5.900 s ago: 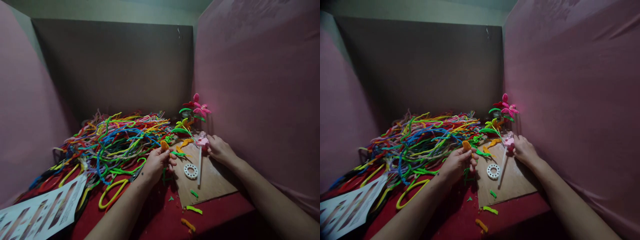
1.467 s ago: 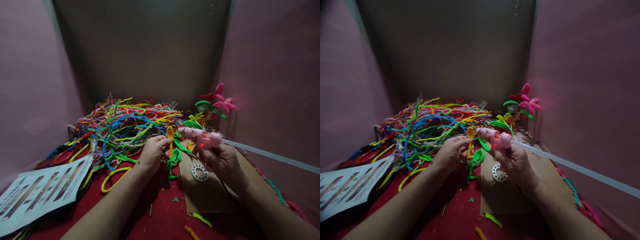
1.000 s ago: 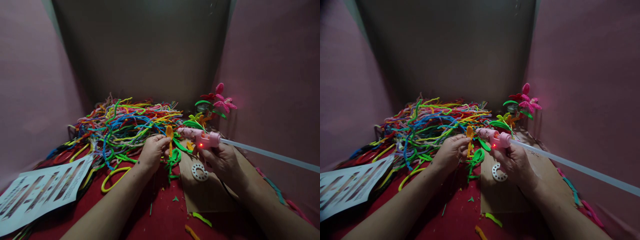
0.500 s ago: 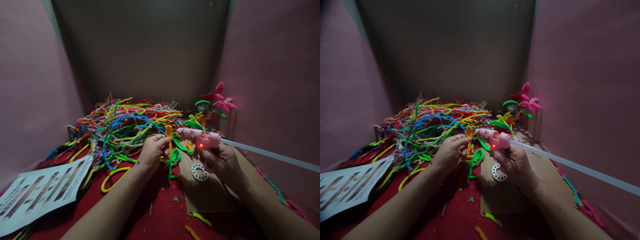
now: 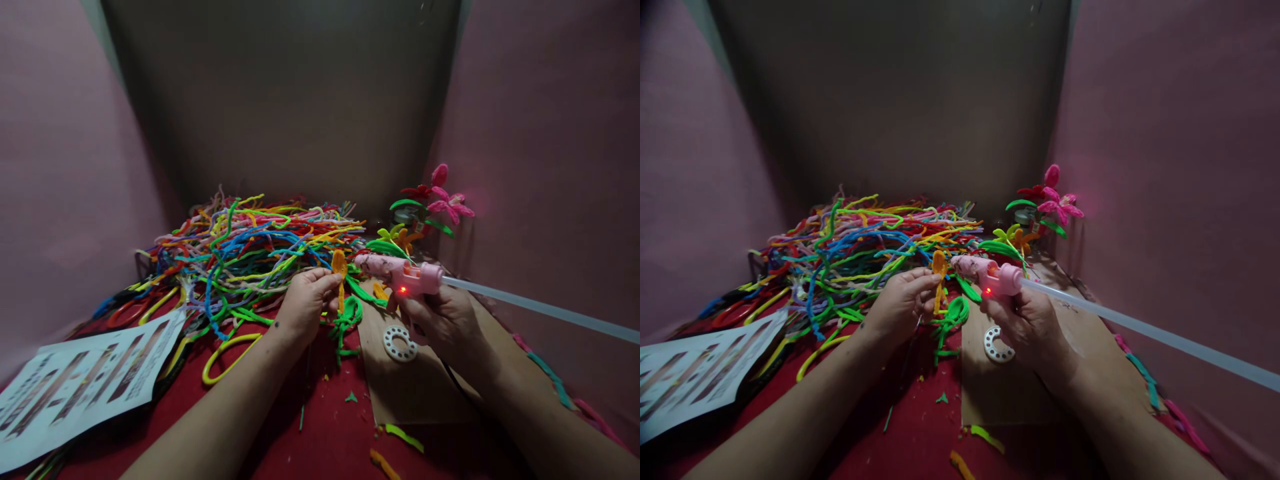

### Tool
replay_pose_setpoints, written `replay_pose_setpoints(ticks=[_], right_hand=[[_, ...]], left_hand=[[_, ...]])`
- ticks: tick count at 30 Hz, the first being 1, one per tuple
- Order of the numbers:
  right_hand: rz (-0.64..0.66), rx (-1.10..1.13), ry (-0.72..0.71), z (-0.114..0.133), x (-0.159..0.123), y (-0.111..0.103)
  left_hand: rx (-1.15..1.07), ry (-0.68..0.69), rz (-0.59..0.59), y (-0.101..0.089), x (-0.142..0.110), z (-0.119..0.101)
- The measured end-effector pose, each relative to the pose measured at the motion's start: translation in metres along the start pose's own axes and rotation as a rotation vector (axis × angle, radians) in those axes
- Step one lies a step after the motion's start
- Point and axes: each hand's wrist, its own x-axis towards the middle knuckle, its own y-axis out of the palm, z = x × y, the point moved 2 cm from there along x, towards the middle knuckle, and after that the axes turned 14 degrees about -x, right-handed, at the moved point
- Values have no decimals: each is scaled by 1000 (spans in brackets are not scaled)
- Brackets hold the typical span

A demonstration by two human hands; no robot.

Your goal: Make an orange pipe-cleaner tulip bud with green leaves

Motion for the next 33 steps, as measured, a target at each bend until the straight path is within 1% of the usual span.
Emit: replay_pose_setpoints(ticks=[5, 8, 12, 18, 26, 33], right_hand=[[-25, -22, -37, 4, 1, -1], [-36, -21, -43, 2, 0, 0], [-26, -21, -43, 0, -1, 1], [-21, -28, -78, 4, 0, 0], [-9, -65, -56, 0, -2, 0], [14, 9, -34, 6, 1, 1]], left_hand=[[6, 15, -4, -2, 1, 0], [4, 20, -6, -2, 2, 0], [0, 27, 5, -1, 1, 0], [9, 37, -1, -1, -1, 0], [34, 49, 0, -1, 1, 0], [24, 31, 9, -1, 0, -1]])
